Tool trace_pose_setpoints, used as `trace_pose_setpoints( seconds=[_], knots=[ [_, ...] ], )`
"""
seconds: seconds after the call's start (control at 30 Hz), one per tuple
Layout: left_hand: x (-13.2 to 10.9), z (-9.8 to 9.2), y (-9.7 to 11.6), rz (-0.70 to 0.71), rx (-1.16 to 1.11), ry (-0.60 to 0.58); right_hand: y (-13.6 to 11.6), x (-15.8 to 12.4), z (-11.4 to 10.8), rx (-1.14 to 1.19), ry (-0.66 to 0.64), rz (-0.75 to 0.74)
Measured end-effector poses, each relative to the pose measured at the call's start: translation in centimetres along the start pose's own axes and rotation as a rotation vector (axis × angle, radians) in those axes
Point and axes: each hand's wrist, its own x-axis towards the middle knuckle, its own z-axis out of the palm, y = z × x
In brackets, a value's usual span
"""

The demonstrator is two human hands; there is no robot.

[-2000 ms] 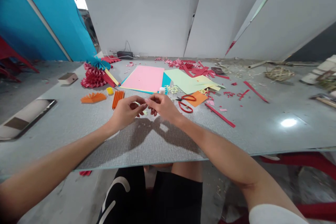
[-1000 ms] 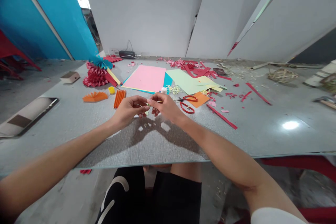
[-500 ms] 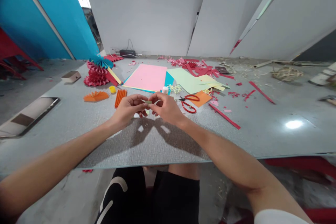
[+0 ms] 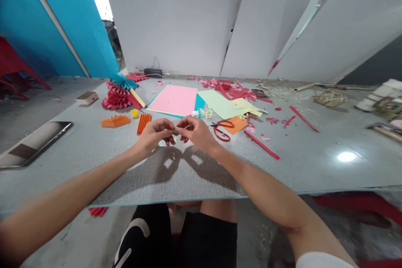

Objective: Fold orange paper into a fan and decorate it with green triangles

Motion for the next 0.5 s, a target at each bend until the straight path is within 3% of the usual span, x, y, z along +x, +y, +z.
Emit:
trace_pose_setpoints(
  seconds=[0.27,0.5],
  knots=[
    [0.05,-0.03,-0.66,0.076,-0.002,-0.051,-0.19,-0.47,0.34,-0.043,0.003,-0.013],
    [-0.14,0.12,-0.42,0.153,0.048,0.090,-0.34,-0.73,0.71,-0.088,-0.056,0.036]
  ],
)
